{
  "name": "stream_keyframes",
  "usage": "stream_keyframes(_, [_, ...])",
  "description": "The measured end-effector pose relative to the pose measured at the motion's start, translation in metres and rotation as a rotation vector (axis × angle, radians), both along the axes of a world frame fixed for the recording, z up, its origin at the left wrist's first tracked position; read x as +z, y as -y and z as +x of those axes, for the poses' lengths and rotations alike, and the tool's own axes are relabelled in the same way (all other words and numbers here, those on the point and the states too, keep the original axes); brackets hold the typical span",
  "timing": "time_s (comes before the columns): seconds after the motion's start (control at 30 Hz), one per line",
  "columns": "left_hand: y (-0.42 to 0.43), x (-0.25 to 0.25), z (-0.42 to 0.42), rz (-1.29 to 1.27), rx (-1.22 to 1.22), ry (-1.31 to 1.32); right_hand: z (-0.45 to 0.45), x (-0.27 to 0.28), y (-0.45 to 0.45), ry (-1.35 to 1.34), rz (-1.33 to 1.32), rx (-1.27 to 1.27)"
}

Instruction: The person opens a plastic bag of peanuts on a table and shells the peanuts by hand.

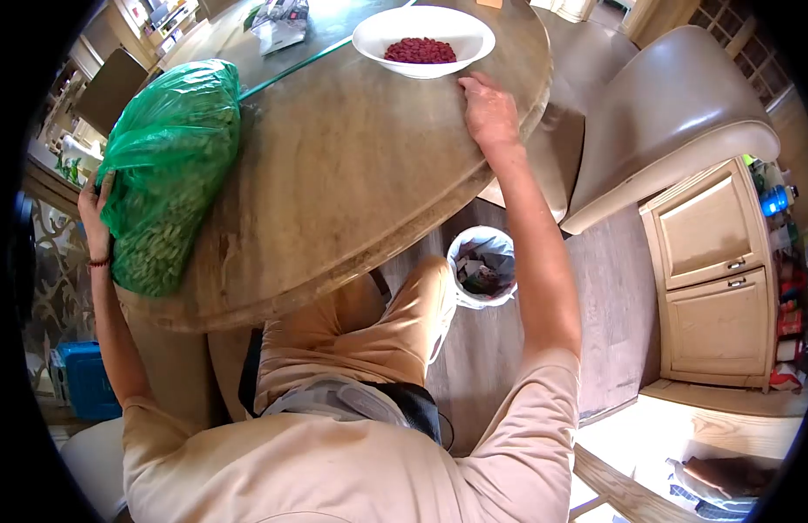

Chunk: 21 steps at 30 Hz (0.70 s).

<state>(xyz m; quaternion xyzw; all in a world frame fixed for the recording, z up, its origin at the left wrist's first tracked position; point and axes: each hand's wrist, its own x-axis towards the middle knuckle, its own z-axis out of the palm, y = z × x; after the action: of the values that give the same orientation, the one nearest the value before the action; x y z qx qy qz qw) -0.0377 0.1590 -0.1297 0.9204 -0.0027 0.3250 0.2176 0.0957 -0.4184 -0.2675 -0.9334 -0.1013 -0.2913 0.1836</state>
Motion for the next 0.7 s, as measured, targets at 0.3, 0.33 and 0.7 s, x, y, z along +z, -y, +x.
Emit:
stream_keyframes(0.3, [-0.007,-0.006,0.008,-0.176,-0.211,0.024,0.001,0.003,0.003,-0.054,-0.072,-0.005])
stream_keyframes(0.33, [-0.005,-0.005,0.006,-0.155,-0.245,0.025,0.000,0.004,0.004,-0.082,-0.054,-0.034])
stream_keyframes(0.7, [-0.028,0.019,-0.037,-0.526,-0.203,0.358,-0.009,-0.001,0.011,0.063,-0.077,-0.003])
